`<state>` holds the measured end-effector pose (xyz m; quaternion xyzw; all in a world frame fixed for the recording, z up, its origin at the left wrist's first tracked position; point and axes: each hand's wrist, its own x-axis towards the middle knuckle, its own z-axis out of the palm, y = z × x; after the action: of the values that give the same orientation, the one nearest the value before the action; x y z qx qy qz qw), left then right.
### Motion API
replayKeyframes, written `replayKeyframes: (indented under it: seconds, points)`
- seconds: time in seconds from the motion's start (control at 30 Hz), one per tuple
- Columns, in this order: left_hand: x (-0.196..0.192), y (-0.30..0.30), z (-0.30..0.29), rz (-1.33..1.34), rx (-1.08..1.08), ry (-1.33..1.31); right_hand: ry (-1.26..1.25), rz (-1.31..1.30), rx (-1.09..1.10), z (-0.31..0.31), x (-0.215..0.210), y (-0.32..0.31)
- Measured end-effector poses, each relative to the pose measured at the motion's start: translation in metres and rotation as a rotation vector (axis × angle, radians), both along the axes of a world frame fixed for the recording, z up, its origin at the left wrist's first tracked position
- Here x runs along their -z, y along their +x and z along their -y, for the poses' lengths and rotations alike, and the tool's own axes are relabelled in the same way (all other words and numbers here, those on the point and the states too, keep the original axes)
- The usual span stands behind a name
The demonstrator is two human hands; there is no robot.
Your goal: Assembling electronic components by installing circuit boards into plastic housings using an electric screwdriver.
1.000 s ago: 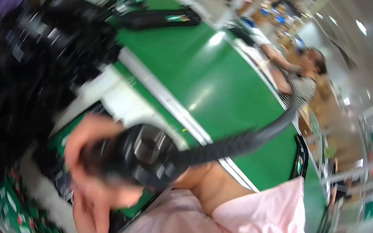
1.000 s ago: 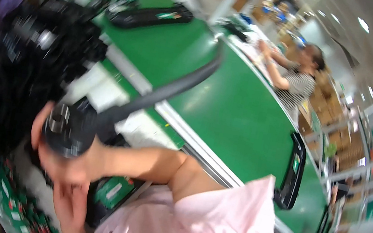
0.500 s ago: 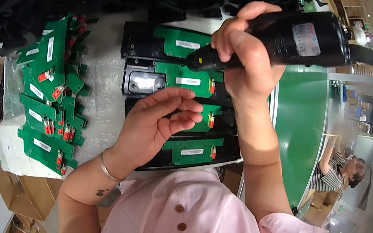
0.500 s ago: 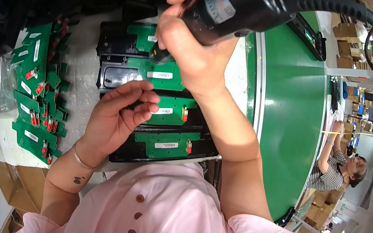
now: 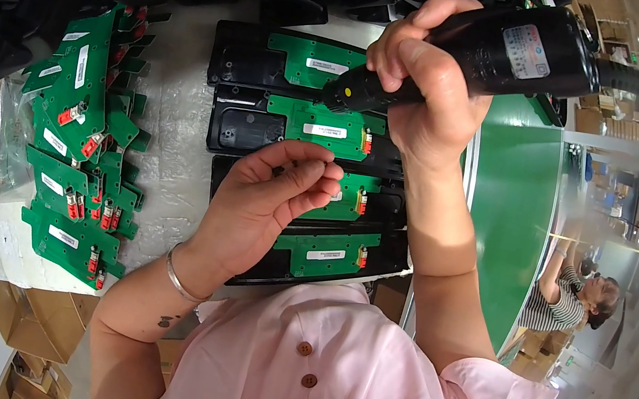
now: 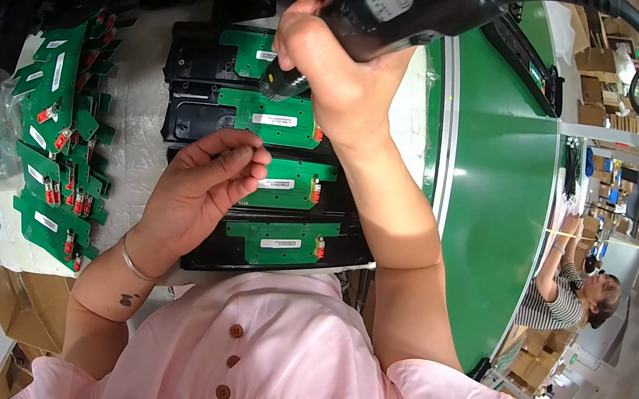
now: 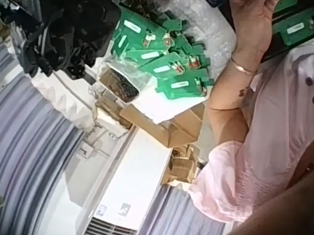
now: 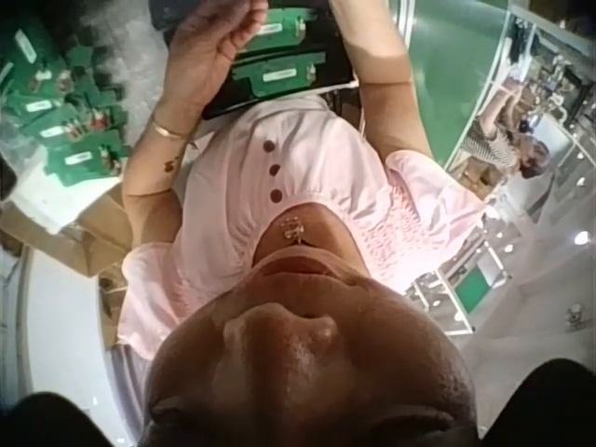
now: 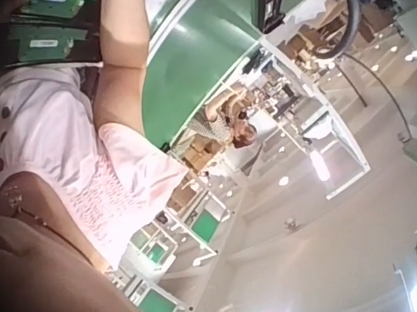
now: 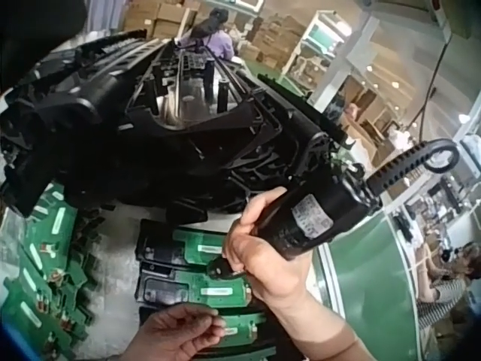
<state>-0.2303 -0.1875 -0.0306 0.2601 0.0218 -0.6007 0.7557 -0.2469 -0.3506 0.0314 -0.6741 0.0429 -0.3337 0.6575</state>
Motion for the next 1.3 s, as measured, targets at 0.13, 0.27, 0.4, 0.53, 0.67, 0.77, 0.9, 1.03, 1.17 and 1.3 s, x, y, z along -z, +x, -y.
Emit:
replayKeyframes:
  seconds: [0.13,0.27,0.4,0.53,0.67,0.77,0.9,1.03,1.17,1.3]
  points:
    - [0.005,-0.001,0.003,-0.007,-0.044,0.018,-0.107,-0.062,-0.056,-0.001,0.0,0.002]
    - [0.004,0.0,0.003,-0.055,-0.05,-0.01,-0.112,-0.071,-0.061,-0.001,0.0,0.005]
    - [0.004,0.004,0.002,-0.063,-0.045,-0.046,-0.144,-0.071,-0.051,-0.004,-0.002,0.005]
    - [0.004,0.004,0.0,-0.147,-0.088,-0.01,-0.163,0.141,0.021,-0.014,-0.014,-0.006]
    - [0.006,0.0,-0.002,-0.218,-0.073,-0.074,0.081,0.29,-0.413,-0.021,-0.063,-0.045]
    - [0.01,-0.001,-0.002,-0.254,-0.079,-0.11,0.036,0.247,-0.371,-0.028,-0.068,-0.058]
    - [0.006,-0.002,0.0,-0.241,-0.085,-0.104,-0.001,0.3,-0.304,-0.033,-0.062,-0.057]
    - [0.009,-0.002,0.002,-0.276,-0.061,-0.161,0.018,0.298,-0.276,-0.038,-0.062,-0.052]
    - [0.001,-0.001,0.001,-0.281,-0.157,-0.051,0.097,0.291,-0.347,-0.04,-0.055,-0.05]
    - [0.0,0.003,-0.004,-0.355,-0.159,-0.047,0.092,0.287,-0.398,-0.038,-0.053,-0.048]
